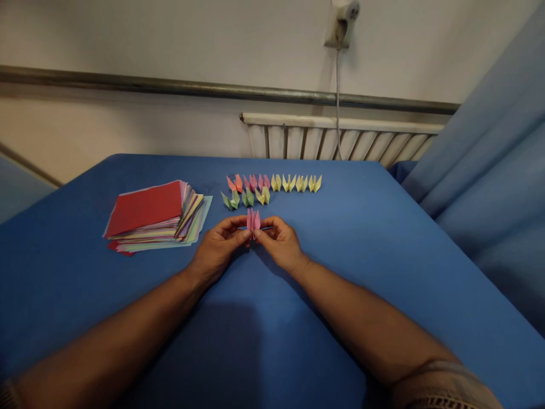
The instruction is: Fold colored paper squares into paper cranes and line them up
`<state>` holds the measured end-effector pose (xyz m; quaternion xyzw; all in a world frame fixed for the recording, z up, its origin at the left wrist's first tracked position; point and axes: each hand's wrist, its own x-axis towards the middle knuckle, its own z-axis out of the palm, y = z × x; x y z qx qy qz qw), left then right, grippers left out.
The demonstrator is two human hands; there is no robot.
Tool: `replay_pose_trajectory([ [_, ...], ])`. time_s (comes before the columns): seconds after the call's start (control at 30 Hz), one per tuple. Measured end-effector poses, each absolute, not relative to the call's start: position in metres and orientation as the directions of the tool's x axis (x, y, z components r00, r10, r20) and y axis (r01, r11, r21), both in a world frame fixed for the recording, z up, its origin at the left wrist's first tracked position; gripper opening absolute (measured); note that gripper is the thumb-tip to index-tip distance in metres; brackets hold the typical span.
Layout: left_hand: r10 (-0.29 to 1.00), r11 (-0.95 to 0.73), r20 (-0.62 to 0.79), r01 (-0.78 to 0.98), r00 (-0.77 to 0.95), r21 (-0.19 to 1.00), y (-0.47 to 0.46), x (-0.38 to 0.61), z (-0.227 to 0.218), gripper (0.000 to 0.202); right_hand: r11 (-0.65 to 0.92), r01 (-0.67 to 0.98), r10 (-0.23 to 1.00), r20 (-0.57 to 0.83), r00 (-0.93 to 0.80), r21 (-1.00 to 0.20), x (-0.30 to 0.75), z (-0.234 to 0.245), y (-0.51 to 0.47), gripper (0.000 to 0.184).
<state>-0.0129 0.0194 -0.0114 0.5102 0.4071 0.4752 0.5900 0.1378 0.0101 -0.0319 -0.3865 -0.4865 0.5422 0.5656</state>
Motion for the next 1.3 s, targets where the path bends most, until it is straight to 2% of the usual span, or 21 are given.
replay_pose_trajectory([
  [0.17, 0.979, 0.007, 0.023, -0.149, 0.201, 0.989, 0.019, -0.011, -0.011, 0.038, 0.128, -0.242, 0.989, 0.141, -0.038, -0.962, 0.137, -0.035, 0.012, 0.032],
  [0.33, 0.984, -0.037, 0.052, -0.089, 0.17, 0.995, 0.02, -0.011, -0.009, 0.033, 0.161, -0.246, 0.985, 0.171, -0.018, -0.956, 0.138, -0.038, 0.014, 0.024],
  [0.47, 0.978, -0.115, 0.109, 0.024, 0.179, 0.993, 0.019, -0.014, -0.009, 0.022, 0.273, -0.015, 0.961, 0.274, -0.026, -0.962, 0.144, -0.038, 0.015, 0.014],
  [0.57, 0.966, -0.186, 0.159, 0.121, 0.202, 0.975, 0.017, -0.015, -0.009, 0.02, 0.36, 0.171, 0.933, 0.356, -0.054, -0.917, 0.148, -0.035, 0.014, 0.008],
  [0.8, 0.938, -0.279, 0.212, 0.237, 0.274, 0.931, 0.017, -0.017, -0.013, 0.014, 0.49, 0.335, 0.87, 0.471, -0.142, -0.805, 0.152, -0.028, 0.011, 0.005],
  [1.0, 0.898, -0.429, 0.341, 0.385, 0.278, 0.817, 0.021, -0.02, -0.011, 0.006, 0.472, 0.38, 0.88, 0.449, -0.154, -0.796, 0.152, -0.031, 0.011, 0.007],
  [1.17, 0.949, -0.298, 0.24, 0.325, 0.206, 0.898, 0.028, -0.022, -0.02, 0.014, 0.351, 0.314, 0.934, 0.354, -0.049, -0.882, 0.151, -0.046, 0.02, 0.002],
  [1.3, 0.96, -0.254, 0.203, 0.291, 0.193, 0.922, 0.031, -0.022, -0.024, 0.024, 0.266, 0.22, 0.964, 0.253, -0.084, -0.939, 0.15, -0.056, 0.025, 0.005],
])
